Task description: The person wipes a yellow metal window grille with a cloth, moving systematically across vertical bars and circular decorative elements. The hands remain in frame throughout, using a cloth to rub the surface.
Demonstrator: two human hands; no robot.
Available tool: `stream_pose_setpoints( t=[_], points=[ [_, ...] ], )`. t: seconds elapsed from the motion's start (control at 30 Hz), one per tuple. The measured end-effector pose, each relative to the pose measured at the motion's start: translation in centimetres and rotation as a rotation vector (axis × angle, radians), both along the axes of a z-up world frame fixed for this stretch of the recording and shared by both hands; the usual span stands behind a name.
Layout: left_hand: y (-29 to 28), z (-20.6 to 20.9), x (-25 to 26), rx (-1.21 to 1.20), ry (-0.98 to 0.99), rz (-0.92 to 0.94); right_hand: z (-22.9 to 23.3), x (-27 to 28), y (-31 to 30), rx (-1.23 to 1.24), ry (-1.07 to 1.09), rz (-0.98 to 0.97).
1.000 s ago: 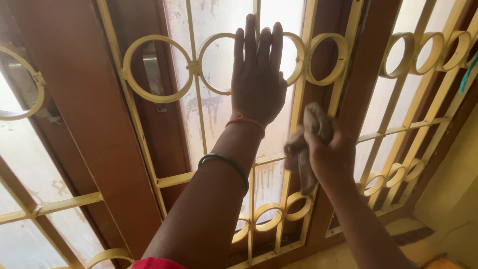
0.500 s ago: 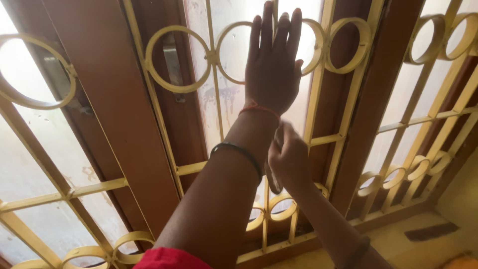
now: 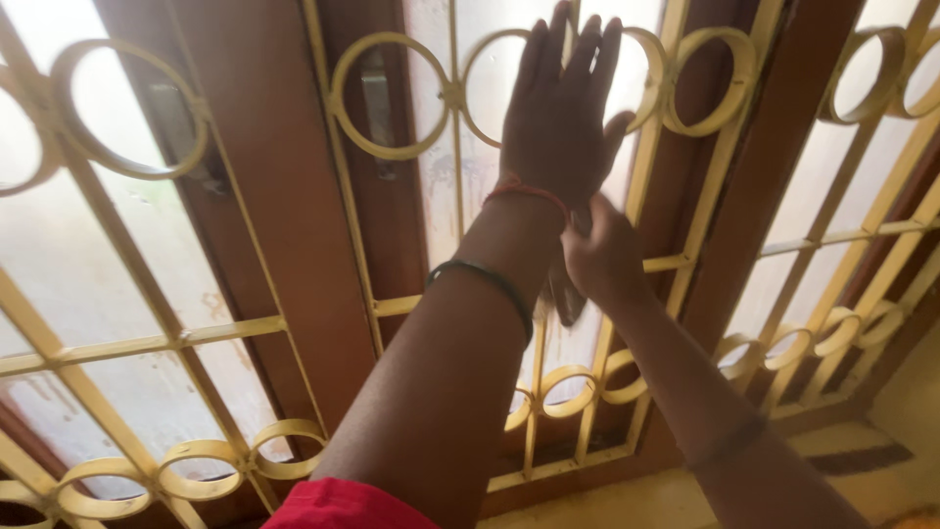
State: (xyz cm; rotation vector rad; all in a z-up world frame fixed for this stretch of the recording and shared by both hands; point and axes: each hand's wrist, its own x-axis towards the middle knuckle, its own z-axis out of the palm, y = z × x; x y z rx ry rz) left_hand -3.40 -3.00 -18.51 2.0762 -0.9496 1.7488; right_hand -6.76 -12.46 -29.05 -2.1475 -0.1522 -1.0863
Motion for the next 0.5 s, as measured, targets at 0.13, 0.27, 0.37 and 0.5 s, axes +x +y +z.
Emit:
stream_pose_setpoints(
  t=[0.13,0.27,0.37,0.5],
  points=[
    [0.5,0.1,-0.9,0.028,0.03,0.025,-2.2,-2.2,-0.7,0.031,0.226,0.164],
    [0.7,0.9,-1.6,0.084,0.042,0.07,0.5,-3.2,-2.6,0.457,0.288,0.357],
    [1.6,1.2,-2.7,0.159,0.056,0.12,4.3,-4.9,-2.9,0.611,0.14,0.269],
    [3.7,1.0,-5.2,0.265,0.111,0.121,9.5,-8.0,-2.9,0.614,-0.068,0.563]
  ],
)
